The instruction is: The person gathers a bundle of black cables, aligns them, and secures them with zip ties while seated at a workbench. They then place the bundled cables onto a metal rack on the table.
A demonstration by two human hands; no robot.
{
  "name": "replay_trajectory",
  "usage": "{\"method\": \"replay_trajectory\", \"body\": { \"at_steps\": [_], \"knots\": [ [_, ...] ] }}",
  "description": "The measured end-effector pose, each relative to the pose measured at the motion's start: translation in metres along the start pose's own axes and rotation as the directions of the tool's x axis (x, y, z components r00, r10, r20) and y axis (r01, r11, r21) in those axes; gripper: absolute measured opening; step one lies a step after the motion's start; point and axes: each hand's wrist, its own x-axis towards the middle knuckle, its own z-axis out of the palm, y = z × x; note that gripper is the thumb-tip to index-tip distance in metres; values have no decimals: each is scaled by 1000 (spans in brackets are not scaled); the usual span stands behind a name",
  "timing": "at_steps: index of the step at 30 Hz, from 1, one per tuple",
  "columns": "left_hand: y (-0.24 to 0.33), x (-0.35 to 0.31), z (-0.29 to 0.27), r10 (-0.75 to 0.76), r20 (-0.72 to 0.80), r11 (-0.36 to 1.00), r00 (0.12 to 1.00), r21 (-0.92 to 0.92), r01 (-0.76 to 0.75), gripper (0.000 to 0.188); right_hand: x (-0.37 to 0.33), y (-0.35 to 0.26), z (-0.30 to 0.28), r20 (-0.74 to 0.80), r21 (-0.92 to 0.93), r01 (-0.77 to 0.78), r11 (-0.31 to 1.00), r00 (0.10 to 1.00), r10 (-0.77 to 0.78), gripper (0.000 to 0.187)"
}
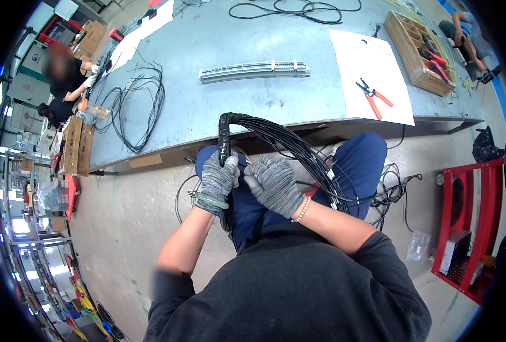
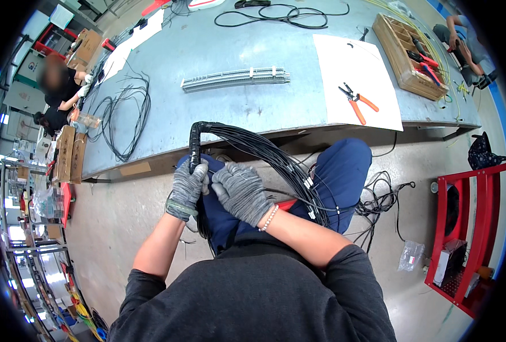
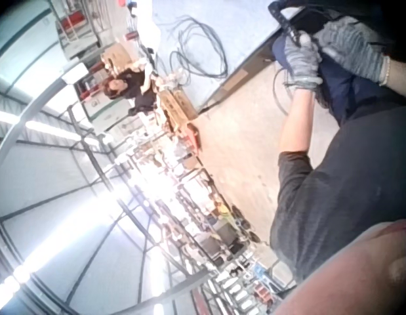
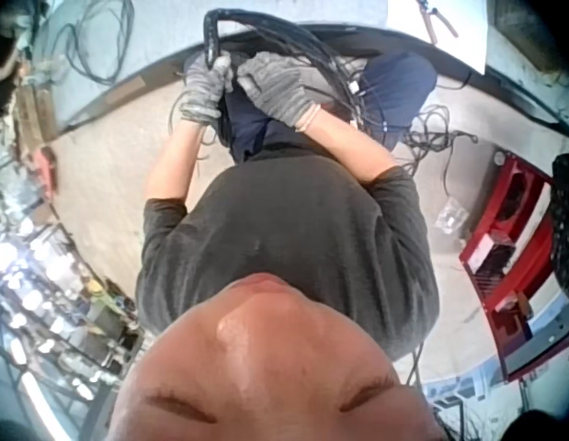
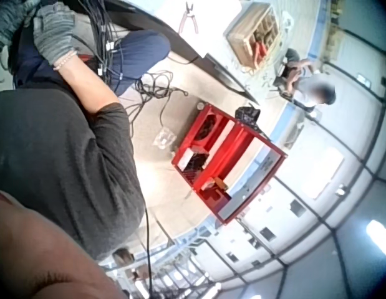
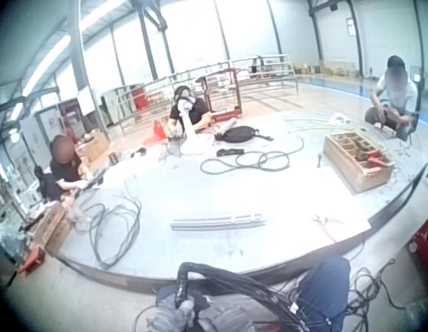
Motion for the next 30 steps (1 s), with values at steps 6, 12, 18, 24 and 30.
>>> {"method": "replay_trajectory", "body": {
  "at_steps": [6,12,18,24,30],
  "knots": [
    [4,2,7,-56,21,998,998,-20,56,7,-20,9,87,482,774,-467,427,873,80,42],
    [12,6,-38,-4,455,987,891,-139,75,36,-5,-26,55,450,742,-469,479,878,164,30],
    [9,20,-53,154,529,816,834,407,-409,39,-12,-18,61,416,476,-510,717,849,327,37],
    [12,14,-41,249,415,599,875,644,-476,23,-4,-24,42,349,385,-496,778,859,375,43],
    [13,-3,-48,454,512,230,729,723,-652,14,-5,-18,41,371,265,-521,811,832,413,50]
  ]
}}
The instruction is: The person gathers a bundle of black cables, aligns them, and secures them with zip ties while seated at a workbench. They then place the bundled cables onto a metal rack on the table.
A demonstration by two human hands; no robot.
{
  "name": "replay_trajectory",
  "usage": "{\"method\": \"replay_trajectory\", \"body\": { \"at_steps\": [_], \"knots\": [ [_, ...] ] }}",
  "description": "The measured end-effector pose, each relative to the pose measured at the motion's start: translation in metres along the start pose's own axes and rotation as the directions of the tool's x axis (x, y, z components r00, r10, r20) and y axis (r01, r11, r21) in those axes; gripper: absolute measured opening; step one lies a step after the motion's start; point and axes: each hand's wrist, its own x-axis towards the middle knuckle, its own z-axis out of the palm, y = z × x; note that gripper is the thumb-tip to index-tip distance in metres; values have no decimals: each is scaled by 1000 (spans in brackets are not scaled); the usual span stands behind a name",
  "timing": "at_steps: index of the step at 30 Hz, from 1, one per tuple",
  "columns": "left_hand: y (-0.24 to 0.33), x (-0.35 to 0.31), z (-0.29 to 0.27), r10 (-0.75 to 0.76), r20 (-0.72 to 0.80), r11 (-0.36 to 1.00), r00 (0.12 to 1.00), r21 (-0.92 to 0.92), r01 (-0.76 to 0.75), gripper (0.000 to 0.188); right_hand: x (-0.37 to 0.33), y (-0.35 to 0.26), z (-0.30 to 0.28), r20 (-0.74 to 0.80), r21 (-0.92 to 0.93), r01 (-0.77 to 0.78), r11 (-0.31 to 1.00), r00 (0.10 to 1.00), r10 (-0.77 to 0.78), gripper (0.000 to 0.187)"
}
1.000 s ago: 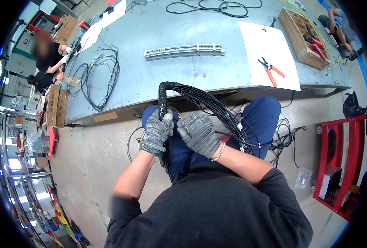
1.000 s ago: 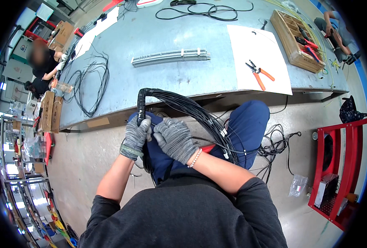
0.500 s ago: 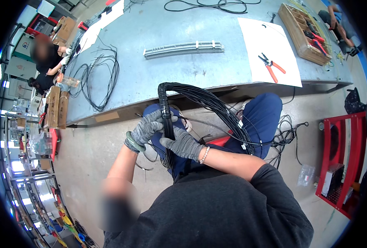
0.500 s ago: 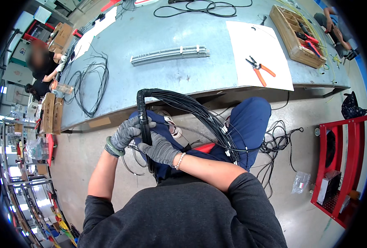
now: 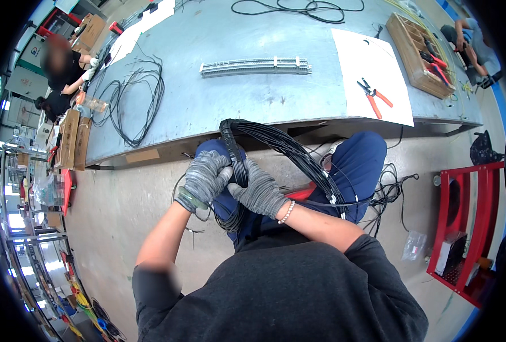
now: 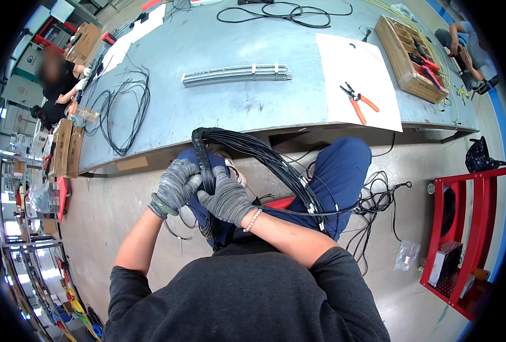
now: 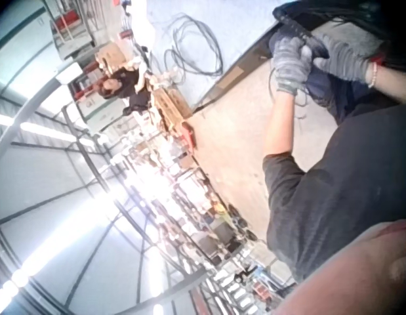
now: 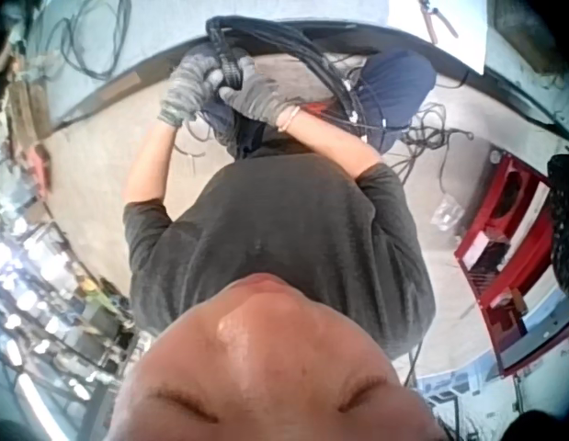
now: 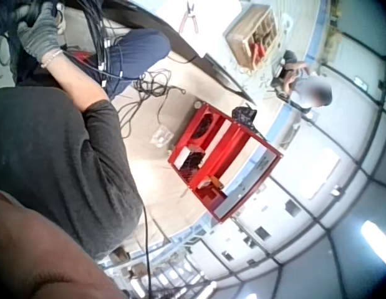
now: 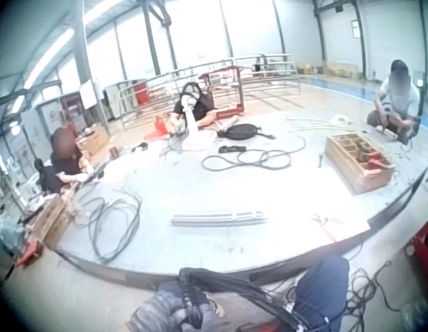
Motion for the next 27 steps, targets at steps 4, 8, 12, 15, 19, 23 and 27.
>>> {"method": "replay_trajectory", "body": {
  "at_steps": [4,8,12,15,19,23,27],
  "knots": [
    [5,-18,6,-268,145,821,952,-483,305,19,2,10,4,-80,-4,118,993,990,-118,48],
    [-21,-62,4,-463,371,531,805,-611,587,22,7,32,6,-36,282,45,958,999,-37,59],
    [-218,-268,26,-773,-158,617,614,33,786,27,3,8,-7,78,539,-98,837,995,66,55],
    [-274,-495,-96,-981,-193,-5,23,144,990,37,4,6,0,55,509,-40,860,998,13,55],
    [-198,-630,-274,-609,-671,-496,-424,-96,863,39,7,0,-13,67,598,-95,796,995,69,46],
    [-118,-607,-286,-252,-918,-614,-308,-94,783,39,9,-3,3,63,649,-84,756,996,57,31],
    [-91,-603,-279,-299,-925,-711,-234,52,702,41,11,-9,10,132,760,-133,637,990,49,25]
  ]
}}
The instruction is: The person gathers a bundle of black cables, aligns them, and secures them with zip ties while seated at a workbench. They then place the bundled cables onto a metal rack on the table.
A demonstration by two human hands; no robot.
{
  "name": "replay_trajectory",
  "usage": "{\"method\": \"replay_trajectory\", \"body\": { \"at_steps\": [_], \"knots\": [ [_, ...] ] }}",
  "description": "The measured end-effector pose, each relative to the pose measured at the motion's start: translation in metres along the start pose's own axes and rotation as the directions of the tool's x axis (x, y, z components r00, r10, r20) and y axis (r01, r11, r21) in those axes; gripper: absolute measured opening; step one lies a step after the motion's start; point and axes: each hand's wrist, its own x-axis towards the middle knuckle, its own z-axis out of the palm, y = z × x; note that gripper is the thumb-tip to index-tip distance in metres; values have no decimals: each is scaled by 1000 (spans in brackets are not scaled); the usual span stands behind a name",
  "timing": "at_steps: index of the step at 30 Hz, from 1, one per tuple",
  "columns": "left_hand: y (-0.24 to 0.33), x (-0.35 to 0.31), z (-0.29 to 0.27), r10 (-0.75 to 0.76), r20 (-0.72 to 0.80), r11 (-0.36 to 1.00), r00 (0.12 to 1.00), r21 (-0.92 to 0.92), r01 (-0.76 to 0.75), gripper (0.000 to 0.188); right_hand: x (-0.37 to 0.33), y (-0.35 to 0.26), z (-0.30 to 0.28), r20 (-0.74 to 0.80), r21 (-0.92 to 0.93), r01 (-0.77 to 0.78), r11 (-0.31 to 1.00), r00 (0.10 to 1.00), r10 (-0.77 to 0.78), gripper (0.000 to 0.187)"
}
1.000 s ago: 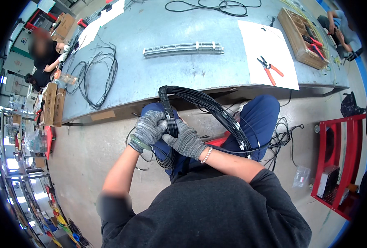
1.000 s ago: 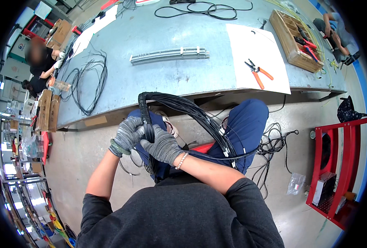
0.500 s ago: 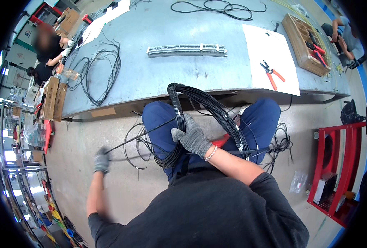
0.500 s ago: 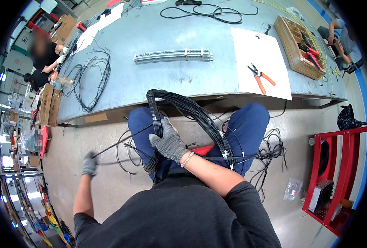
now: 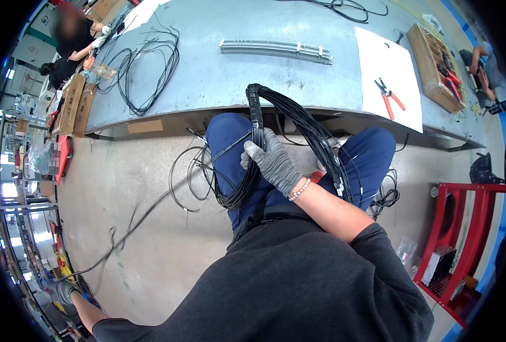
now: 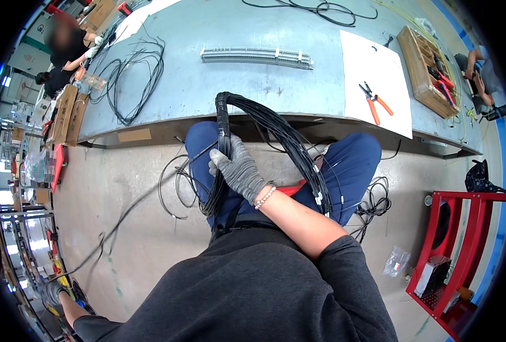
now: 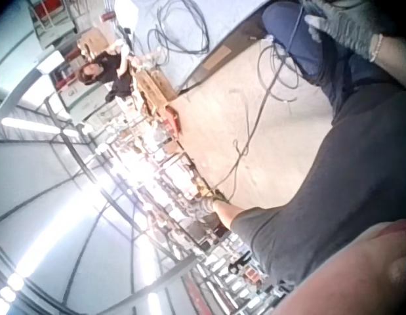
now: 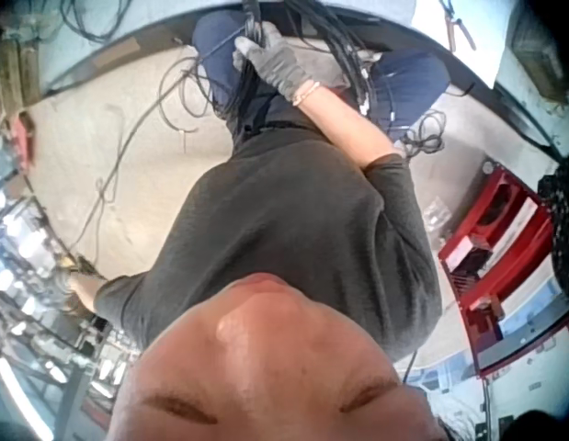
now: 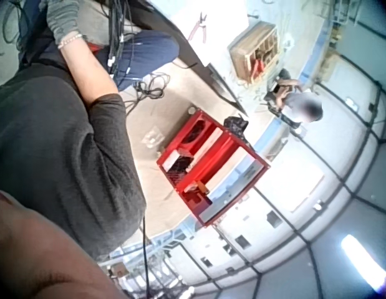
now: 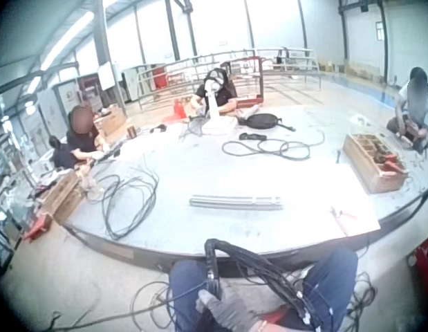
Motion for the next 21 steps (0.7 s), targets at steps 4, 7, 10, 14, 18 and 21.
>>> {"method": "replay_trajectory", "body": {
  "at_steps": [4,7,10,14,18,21],
  "knots": [
    [56,-52,75,394,774,883,495,-170,-438,48,-1,-9,-2,30,78,-20,997,999,18,21],
    [209,-184,-58,610,791,716,-48,-576,-395,62,-2,-6,-7,-10,85,3,996,1000,-2,20],
    [293,-293,-155,997,67,46,-41,-922,-385,57,-1,0,4,19,57,7,998,1000,-8,27],
    [390,-426,-302,940,-330,-230,-89,-804,548,44,-3,1,8,30,19,31,999,999,-31,18],
    [386,-449,-401,848,-85,339,-523,-671,659,54,2,10,-5,5,-208,160,965,987,-162,30],
    [392,-473,-390,929,-151,145,-338,-691,708,41,11,27,-15,63,-280,410,868,910,-410,52]
  ]
}}
